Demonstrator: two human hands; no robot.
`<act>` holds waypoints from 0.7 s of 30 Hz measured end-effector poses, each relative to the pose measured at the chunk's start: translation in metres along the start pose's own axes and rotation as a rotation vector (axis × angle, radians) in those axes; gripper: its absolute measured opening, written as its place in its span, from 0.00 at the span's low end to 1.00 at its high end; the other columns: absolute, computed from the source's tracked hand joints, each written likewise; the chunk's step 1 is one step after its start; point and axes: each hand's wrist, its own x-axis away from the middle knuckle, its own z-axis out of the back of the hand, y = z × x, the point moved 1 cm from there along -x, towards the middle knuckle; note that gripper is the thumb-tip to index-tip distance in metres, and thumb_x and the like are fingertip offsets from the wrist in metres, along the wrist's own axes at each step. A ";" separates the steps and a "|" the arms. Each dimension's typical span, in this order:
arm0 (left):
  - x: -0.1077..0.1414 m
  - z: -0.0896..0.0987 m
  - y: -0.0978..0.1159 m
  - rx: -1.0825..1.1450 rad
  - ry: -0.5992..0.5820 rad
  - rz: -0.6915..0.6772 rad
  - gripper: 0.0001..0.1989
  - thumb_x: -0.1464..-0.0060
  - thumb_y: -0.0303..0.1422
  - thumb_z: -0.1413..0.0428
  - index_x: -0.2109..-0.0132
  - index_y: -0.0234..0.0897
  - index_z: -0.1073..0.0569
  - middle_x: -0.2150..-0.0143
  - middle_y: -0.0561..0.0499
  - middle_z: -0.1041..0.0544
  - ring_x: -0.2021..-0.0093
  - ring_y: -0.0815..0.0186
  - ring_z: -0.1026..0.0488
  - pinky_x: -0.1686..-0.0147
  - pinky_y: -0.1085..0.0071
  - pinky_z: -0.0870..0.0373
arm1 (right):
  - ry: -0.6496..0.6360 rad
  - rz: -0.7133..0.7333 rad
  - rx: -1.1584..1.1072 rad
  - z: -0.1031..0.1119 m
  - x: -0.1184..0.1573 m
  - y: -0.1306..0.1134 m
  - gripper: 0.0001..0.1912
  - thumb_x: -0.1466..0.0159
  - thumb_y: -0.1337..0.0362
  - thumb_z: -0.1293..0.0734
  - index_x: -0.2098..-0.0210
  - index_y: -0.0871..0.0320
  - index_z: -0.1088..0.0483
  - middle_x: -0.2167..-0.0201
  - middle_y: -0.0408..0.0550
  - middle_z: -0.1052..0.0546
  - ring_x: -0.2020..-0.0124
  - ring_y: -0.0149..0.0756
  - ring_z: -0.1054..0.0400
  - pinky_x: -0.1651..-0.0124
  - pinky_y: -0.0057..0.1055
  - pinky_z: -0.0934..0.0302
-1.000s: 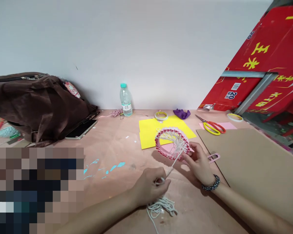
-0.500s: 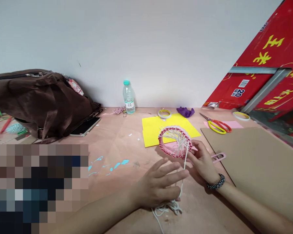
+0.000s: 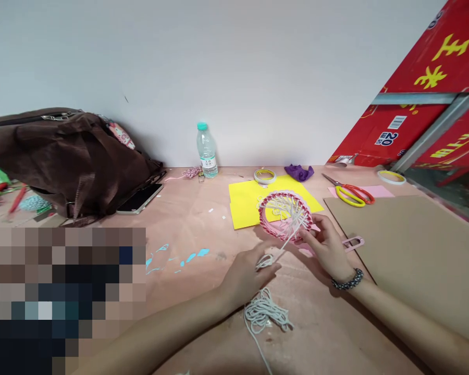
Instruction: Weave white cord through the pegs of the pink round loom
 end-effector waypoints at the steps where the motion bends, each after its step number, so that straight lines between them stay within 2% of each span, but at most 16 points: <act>1: 0.000 0.000 0.000 -0.077 -0.020 -0.090 0.08 0.43 0.35 0.48 0.58 0.41 0.28 0.68 0.51 0.26 0.69 0.66 0.30 0.67 0.72 0.38 | -0.006 -0.002 0.000 0.001 0.000 0.001 0.18 0.41 0.55 0.31 0.57 0.53 0.40 0.60 0.44 0.33 0.68 0.32 0.29 0.67 0.31 0.28; 3: 0.001 0.001 0.001 -0.216 -0.019 -0.293 0.07 0.45 0.32 0.48 0.64 0.40 0.25 0.62 0.46 0.25 0.60 0.61 0.29 0.60 0.67 0.36 | -0.013 -0.004 0.019 0.002 0.000 0.002 0.17 0.41 0.55 0.31 0.57 0.53 0.40 0.59 0.45 0.33 0.67 0.32 0.29 0.68 0.30 0.29; 5: 0.001 0.001 0.003 -0.259 -0.040 -0.471 0.08 0.46 0.28 0.48 0.63 0.41 0.24 0.53 0.44 0.25 0.49 0.56 0.32 0.51 0.61 0.38 | -0.012 -0.004 0.051 0.003 -0.001 0.003 0.17 0.40 0.56 0.32 0.57 0.53 0.39 0.58 0.45 0.33 0.66 0.33 0.30 0.68 0.29 0.29; 7: 0.002 0.000 0.005 -0.232 -0.117 -0.590 0.12 0.45 0.26 0.51 0.59 0.42 0.25 0.45 0.44 0.29 0.40 0.56 0.38 0.43 0.57 0.43 | -0.010 0.004 0.072 0.003 -0.001 0.002 0.16 0.40 0.56 0.32 0.58 0.53 0.39 0.58 0.45 0.33 0.67 0.32 0.30 0.68 0.29 0.30; 8: 0.002 0.001 0.005 -0.221 -0.145 -0.606 0.13 0.44 0.25 0.52 0.58 0.42 0.26 0.42 0.45 0.31 0.38 0.56 0.41 0.42 0.56 0.44 | -0.012 0.010 0.075 0.003 -0.001 0.002 0.16 0.41 0.56 0.32 0.58 0.53 0.39 0.59 0.45 0.33 0.67 0.32 0.31 0.67 0.29 0.29; 11: 0.004 0.004 0.005 -0.238 -0.075 -0.586 0.10 0.43 0.27 0.52 0.62 0.40 0.26 0.40 0.43 0.34 0.36 0.55 0.45 0.40 0.54 0.47 | -0.002 0.020 0.076 0.002 -0.001 0.000 0.16 0.41 0.56 0.31 0.58 0.53 0.39 0.60 0.45 0.34 0.68 0.31 0.30 0.68 0.29 0.29; 13: 0.005 0.005 0.004 -0.243 -0.057 -0.585 0.09 0.43 0.28 0.51 0.65 0.41 0.26 0.44 0.43 0.29 0.38 0.55 0.41 0.39 0.54 0.49 | 0.015 0.021 0.086 0.001 -0.001 -0.002 0.16 0.42 0.56 0.31 0.59 0.53 0.39 0.61 0.44 0.33 0.69 0.31 0.30 0.69 0.28 0.29; 14: 0.004 0.005 0.003 -0.232 -0.102 -0.591 0.09 0.44 0.27 0.51 0.65 0.42 0.26 0.48 0.44 0.26 0.40 0.56 0.38 0.39 0.54 0.50 | 0.022 0.018 0.093 0.001 -0.001 -0.002 0.16 0.42 0.55 0.31 0.59 0.54 0.39 0.61 0.44 0.33 0.69 0.31 0.30 0.69 0.28 0.29; 16: 0.003 0.003 -0.001 -0.211 -0.261 -0.571 0.08 0.46 0.26 0.50 0.66 0.42 0.28 0.58 0.47 0.23 0.49 0.59 0.30 0.43 0.57 0.44 | 0.017 -0.005 0.085 0.000 -0.001 -0.003 0.18 0.42 0.54 0.31 0.59 0.54 0.39 0.62 0.44 0.33 0.69 0.32 0.29 0.70 0.28 0.29; 18: 0.000 0.000 -0.006 -0.188 -0.355 -0.462 0.05 0.48 0.26 0.49 0.67 0.40 0.30 0.66 0.49 0.24 0.60 0.62 0.27 0.53 0.63 0.35 | 0.016 -0.037 0.056 0.000 0.000 -0.002 0.20 0.43 0.53 0.30 0.59 0.54 0.40 0.62 0.44 0.33 0.70 0.32 0.28 0.70 0.29 0.29; 19: -0.002 0.000 -0.008 -0.164 -0.343 -0.372 0.03 0.48 0.27 0.50 0.66 0.39 0.32 0.69 0.50 0.26 0.66 0.64 0.28 0.60 0.67 0.33 | 0.018 -0.053 0.041 0.000 0.000 -0.002 0.20 0.44 0.53 0.30 0.58 0.54 0.40 0.62 0.44 0.33 0.71 0.31 0.28 0.70 0.29 0.28; 21: -0.005 0.001 -0.010 -0.075 -0.231 -0.183 0.05 0.44 0.32 0.52 0.60 0.38 0.35 0.71 0.53 0.28 0.73 0.68 0.32 0.69 0.72 0.34 | 0.025 -0.074 0.027 -0.001 0.000 -0.002 0.20 0.43 0.52 0.30 0.59 0.54 0.39 0.61 0.44 0.32 0.72 0.31 0.28 0.70 0.29 0.28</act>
